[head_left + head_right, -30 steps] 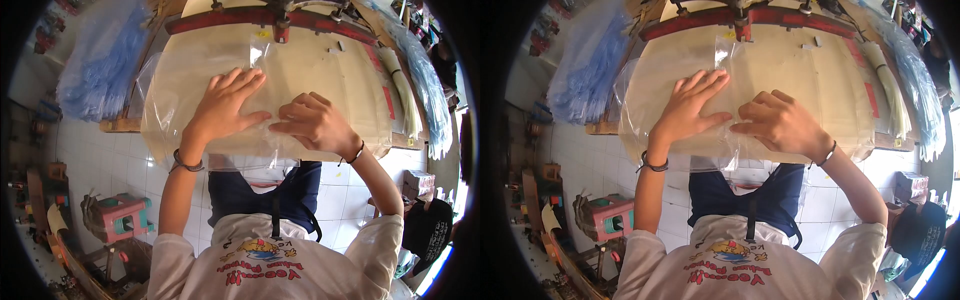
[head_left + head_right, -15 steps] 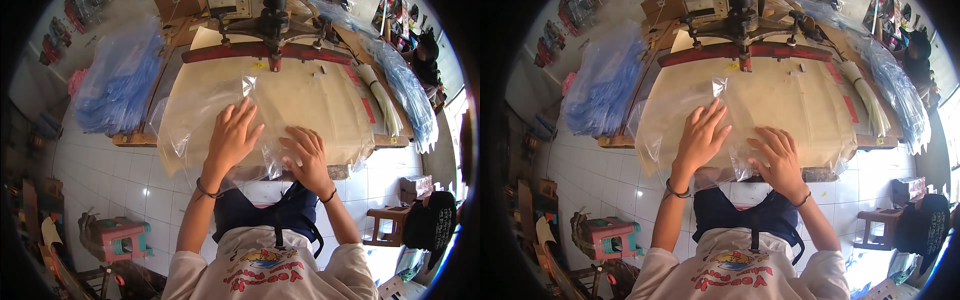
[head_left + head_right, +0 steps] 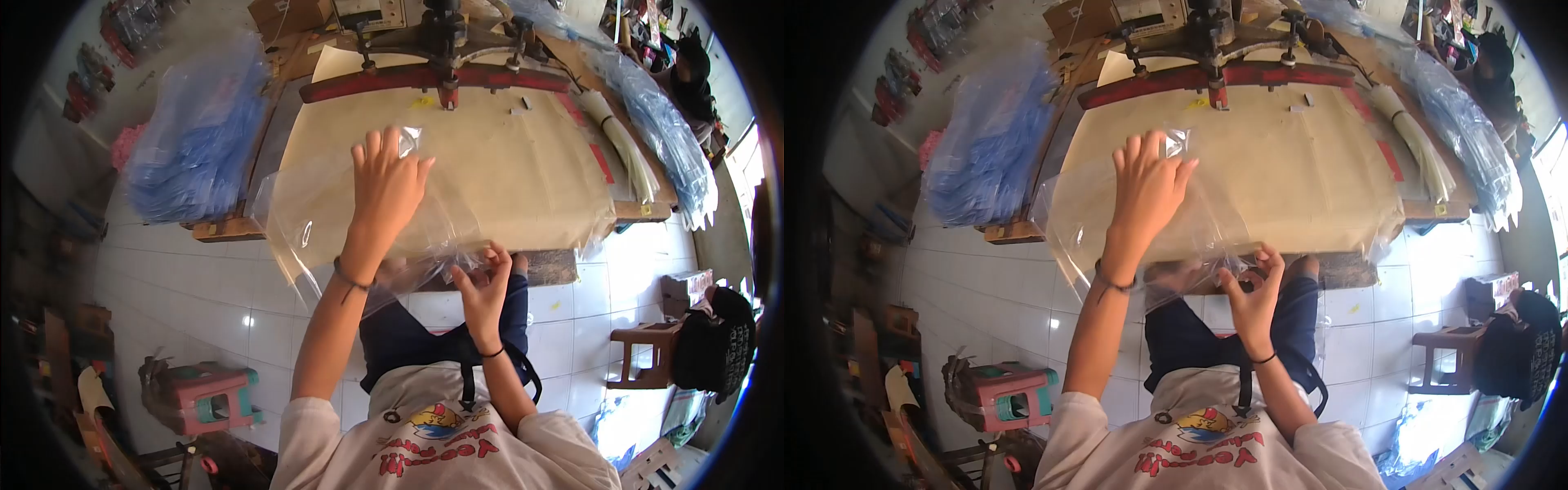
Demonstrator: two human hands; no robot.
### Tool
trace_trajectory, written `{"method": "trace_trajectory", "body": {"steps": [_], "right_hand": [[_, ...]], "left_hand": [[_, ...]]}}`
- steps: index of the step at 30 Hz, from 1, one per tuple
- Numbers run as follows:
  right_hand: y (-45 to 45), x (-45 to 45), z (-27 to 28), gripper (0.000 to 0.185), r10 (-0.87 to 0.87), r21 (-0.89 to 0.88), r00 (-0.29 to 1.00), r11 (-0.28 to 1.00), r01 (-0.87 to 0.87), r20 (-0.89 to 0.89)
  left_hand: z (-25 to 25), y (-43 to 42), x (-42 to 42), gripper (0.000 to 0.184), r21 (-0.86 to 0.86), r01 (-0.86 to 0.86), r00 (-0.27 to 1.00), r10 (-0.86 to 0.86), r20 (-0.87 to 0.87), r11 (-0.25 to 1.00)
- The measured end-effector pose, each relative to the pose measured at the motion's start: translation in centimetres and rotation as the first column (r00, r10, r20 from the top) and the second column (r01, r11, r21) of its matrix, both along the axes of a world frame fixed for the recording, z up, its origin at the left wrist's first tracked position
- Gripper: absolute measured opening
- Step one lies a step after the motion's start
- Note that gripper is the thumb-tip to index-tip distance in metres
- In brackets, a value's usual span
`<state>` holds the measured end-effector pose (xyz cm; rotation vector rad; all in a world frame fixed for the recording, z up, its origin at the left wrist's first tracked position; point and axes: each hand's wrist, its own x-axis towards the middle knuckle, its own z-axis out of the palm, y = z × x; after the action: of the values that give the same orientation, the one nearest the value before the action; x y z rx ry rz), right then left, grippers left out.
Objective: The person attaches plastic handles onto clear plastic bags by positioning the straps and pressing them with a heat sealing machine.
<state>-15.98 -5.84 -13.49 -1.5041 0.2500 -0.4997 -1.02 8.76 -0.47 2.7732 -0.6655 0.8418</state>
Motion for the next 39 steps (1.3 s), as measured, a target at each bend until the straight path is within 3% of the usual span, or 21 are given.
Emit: {"method": "trace_trajectory", "body": {"steps": [2,3,4,6,7,8,10,11,13,14,17,18,21,23,24,27,29,33,36,39], "right_hand": [[-0.4,0.4,-0.9,0.071,0.062,0.164,0.997,0.985,-0.054,-0.042],[-1.0,0.7,-1.4,0.071,0.094,0.242,0.994,0.967,-0.077,-0.058],[-1.5,1.2,-1.9,0.067,0.109,0.164,0.986,0.983,-0.088,-0.123],[-2.0,0.8,-1.2,0.061,0.229,0.394,0.956,0.908,-0.143,-0.183],[-2.1,0.7,-0.5,0.059,0.291,0.504,0.936,0.849,-0.158,-0.197],[-2.1,0.8,-0.2,0.043,0.385,0.550,0.910,0.798,-0.245,-0.153],[-2.1,0.7,-1.4,0.040,0.436,0.584,0.890,0.760,-0.284,-0.134],[-2.0,0.7,-1.9,0.039,0.462,0.600,0.878,0.740,-0.304,-0.124],[-1.9,0.2,-1.5,0.030,0.451,0.628,0.885,0.724,-0.286,-0.117],[-1.9,-0.1,-1.1,0.026,0.449,0.639,0.886,0.716,-0.282,-0.113],[-2.6,-1.2,0.4,0.017,0.365,0.653,0.930,0.713,-0.256,-0.034],[-3.0,-1.6,1.6,0.011,0.337,0.622,0.940,0.748,-0.232,-0.056],[-5.1,-2.3,3.9,0.013,0.280,0.486,0.956,0.849,-0.208,-0.081],[-6.5,-2.2,5.1,0.020,0.211,0.449,0.977,0.877,-0.170,-0.043],[-5.8,-1.8,7.7,0.029,0.092,0.405,0.995,0.911,-0.073,-0.028],[-8.5,0.3,9.5,0.036,0.150,0.001,0.989,0.989,-0.150,0.004],[-10.0,2.8,11.0,0.032,0.179,-0.061,0.983,0.982,-0.177,0.025],[-11.2,8.1,13.9,0.029,0.226,-0.150,0.973,0.964,-0.218,0.036],[-11.8,11.5,14.7,0.029,0.244,-0.176,0.970,0.956,-0.237,0.020],[-12.4,14.3,12.5,0.028,0.249,-0.199,0.968,0.950,-0.241,0.015]], "left_hand": [[-0.3,-0.1,2.8,0.032,-0.072,0.112,0.975,-0.096,0.200,0.991],[-0.5,0.1,4.0,0.031,-0.101,0.116,0.988,-0.104,0.119,0.988],[-0.6,0.6,5.0,0.031,-0.133,0.116,0.993,-0.112,0.036,0.984],[-0.9,1.2,5.9,0.036,-0.210,0.089,0.987,-0.115,-0.115,0.974],[-1.3,1.5,6.2,0.037,-0.303,0.082,0.982,-0.130,-0.140,0.950],[-2.0,1.9,6.7,0.039,-0.390,0.073,0.976,-0.147,-0.163,0.918],[-3.8,2.8,7.6,0.045,-0.554,0.085,0.978,-0.175,-0.111,0.828],[-4.3,3.5,8.1,0.046,-0.540,0.060,0.967,-0.184,-0.178,0.839],[-3.5,4.4,7.8,0.050,-0.512,0.006,0.931,-0.192,-0.310,0.859],[-3.0,5.0,7.8,0.058,-0.584,-0.103,0.844,-0.240,-0.479,0.805],[-1.3,7.1,6.5,0.054,-0.589,-0.202,0.705,-0.301,-0.642,0.783],[-1.4,8.1,6.1,0.044,-0.644,-0.156,0.651,-0.412,-0.637,0.749],[1.7,9.3,2.2,0.036,-0.656,-0.260,0.451,-0.512,-0.731,0.708],[0.7,9.7,0.2,0.026,-0.779,-0.219,0.475,-0.634,-0.611,0.587],[0.4,9.7,-0.7,0.024,-0.816,-0.213,0.481,-0.669,-0.566,0.537],[0.2,8.7,-2.8,0.020,-0.905,-0.167,0.515,-0.748,-0.417,0.390],[0.4,7.9,-3.6,0.019,-0.949,-0.192,0.548,-0.775,-0.314,0.248],[0.3,7.1,-2.7,0.023,-0.968,-0.168,0.692,-0.677,-0.251,0.187],[0.1,6.9,-1.5,0.023,-0.934,-0.172,0.795,-0.516,-0.319,0.312],[-1.7,6.7,0.5,0.025,-0.926,-0.070,0.878,-0.417,-0.234,0.371]]}}
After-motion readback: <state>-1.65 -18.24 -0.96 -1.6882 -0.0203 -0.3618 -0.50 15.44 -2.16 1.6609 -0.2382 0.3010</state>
